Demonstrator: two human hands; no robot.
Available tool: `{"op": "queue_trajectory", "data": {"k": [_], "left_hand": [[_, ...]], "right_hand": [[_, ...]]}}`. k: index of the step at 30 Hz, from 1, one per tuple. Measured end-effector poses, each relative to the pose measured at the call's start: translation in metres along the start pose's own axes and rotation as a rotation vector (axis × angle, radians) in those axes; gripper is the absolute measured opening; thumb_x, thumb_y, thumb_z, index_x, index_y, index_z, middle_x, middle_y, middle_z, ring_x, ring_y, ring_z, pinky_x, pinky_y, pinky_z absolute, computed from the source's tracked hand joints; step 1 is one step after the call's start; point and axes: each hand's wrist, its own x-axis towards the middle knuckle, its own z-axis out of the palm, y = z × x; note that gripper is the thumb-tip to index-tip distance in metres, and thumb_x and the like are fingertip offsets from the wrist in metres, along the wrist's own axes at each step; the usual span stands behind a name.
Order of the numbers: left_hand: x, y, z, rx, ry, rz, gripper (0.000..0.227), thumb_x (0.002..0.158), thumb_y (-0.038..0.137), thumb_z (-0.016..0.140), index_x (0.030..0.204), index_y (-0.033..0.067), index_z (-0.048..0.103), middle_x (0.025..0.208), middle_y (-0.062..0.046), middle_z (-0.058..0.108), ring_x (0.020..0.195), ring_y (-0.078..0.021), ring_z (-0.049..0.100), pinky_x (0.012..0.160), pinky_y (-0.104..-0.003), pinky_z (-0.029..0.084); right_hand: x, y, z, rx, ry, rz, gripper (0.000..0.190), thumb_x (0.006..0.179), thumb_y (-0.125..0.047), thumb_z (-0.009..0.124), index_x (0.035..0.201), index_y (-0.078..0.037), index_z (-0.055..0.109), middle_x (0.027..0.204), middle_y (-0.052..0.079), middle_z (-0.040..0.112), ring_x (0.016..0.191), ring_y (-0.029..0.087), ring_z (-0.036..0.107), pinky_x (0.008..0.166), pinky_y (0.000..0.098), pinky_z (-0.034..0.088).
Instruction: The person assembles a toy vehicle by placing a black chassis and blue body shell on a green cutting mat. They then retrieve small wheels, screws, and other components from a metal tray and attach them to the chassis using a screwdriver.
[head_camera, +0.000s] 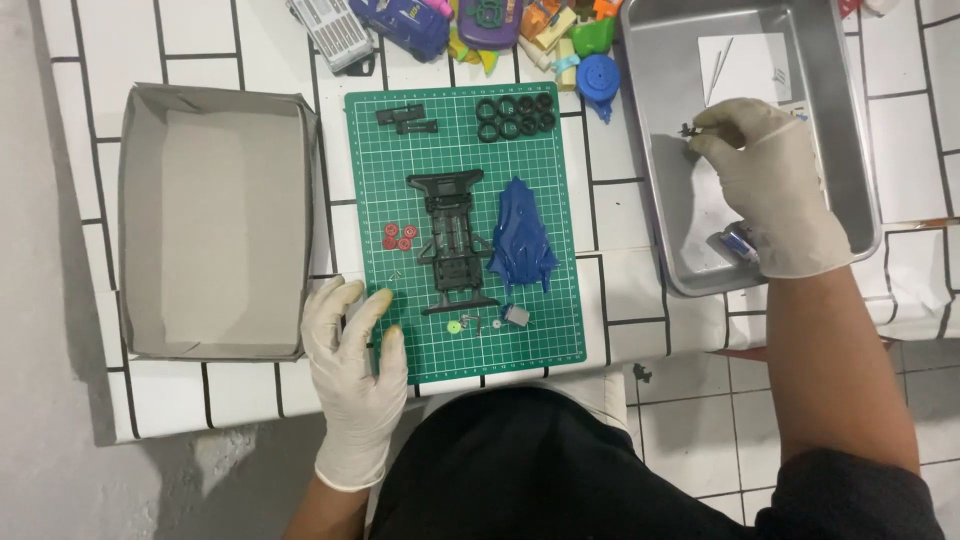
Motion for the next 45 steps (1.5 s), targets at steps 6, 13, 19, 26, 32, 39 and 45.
{"op": "queue_trajectory", "data": {"k": [6, 13, 19, 26, 32, 39, 45], "left_hand": [[-0.004, -0.004, 0.004, 0.02, 0.004, -0.007, 0.022, 0.106, 0.018, 0.054, 0.12, 0.0046, 0.064, 0.127, -0.016, 0.055, 0.126, -0.0387, 0.056, 0.111, -0.052, 0.052], [0.003, -0.004, -0.001, -0.05, -0.01, 0.013, 0.022, 0.105, 0.012, 0.054, 0.125, 0.0053, 0.06, 0.126, -0.017, 0.052, 0.121, -0.0367, 0.058, 0.11, -0.05, 0.054], [0.004, -0.005, -0.005, -0.066, -0.002, 0.003, 0.022, 0.103, 0.011, 0.054, 0.123, 0.0045, 0.06, 0.124, -0.017, 0.054, 0.118, -0.0361, 0.059, 0.11, -0.051, 0.053], [-0.001, -0.007, -0.002, -0.118, -0.022, -0.058, 0.024, 0.099, 0.011, 0.06, 0.121, 0.0064, 0.066, 0.122, -0.015, 0.057, 0.123, -0.037, 0.057, 0.108, -0.052, 0.051], [-0.008, -0.013, 0.002, -0.122, -0.007, -0.064, 0.026, 0.098, 0.015, 0.061, 0.123, 0.0117, 0.066, 0.122, -0.011, 0.058, 0.126, -0.0348, 0.055, 0.105, -0.05, 0.051], [-0.009, -0.015, -0.001, -0.07, -0.072, -0.058, 0.033, 0.093, 0.01, 0.063, 0.125, 0.016, 0.062, 0.12, -0.009, 0.056, 0.125, -0.0356, 0.055, 0.104, -0.051, 0.05], [-0.008, -0.015, -0.001, -0.062, -0.101, -0.073, 0.034, 0.091, 0.01, 0.064, 0.124, 0.0176, 0.06, 0.119, -0.008, 0.055, 0.125, -0.0358, 0.055, 0.105, -0.052, 0.049]], "right_hand": [[0.017, 0.022, 0.019, -0.215, 0.016, -0.194, 0.029, 0.096, -0.005, 0.066, 0.124, -0.003, 0.076, 0.111, 0.022, 0.069, 0.102, 0.038, 0.063, 0.09, 0.0443, 0.048], [0.014, 0.007, 0.017, -0.281, -0.003, -0.148, 0.024, 0.099, -0.009, 0.063, 0.118, -0.008, 0.077, 0.116, 0.017, 0.066, 0.097, 0.032, 0.062, 0.087, 0.0438, 0.047], [-0.005, -0.079, 0.004, -0.002, 0.079, -0.031, 0.019, 0.103, -0.007, 0.066, 0.121, -0.007, 0.074, 0.111, 0.011, 0.063, 0.092, 0.02, 0.058, 0.08, 0.0328, 0.049], [-0.014, -0.204, 0.067, 0.107, -0.182, -0.404, 0.019, 0.093, 0.005, 0.07, 0.112, 0.004, 0.072, 0.108, 0.022, 0.072, 0.1, 0.032, 0.071, 0.09, 0.0355, 0.059], [0.013, -0.23, 0.111, -0.162, -0.223, -0.518, 0.024, 0.089, 0.002, 0.073, 0.113, 0.003, 0.076, 0.104, 0.019, 0.074, 0.1, 0.033, 0.073, 0.088, 0.04, 0.06], [0.003, -0.224, 0.102, -0.195, -0.111, -0.506, 0.026, 0.089, -0.001, 0.078, 0.115, 0.003, 0.075, 0.103, 0.018, 0.071, 0.096, 0.03, 0.072, 0.082, 0.0368, 0.061], [-0.052, -0.202, 0.059, 0.05, 0.023, -0.494, 0.025, 0.094, 0.003, 0.081, 0.118, 0.001, 0.076, 0.106, 0.017, 0.067, 0.097, 0.029, 0.069, 0.086, 0.0389, 0.058]]}}
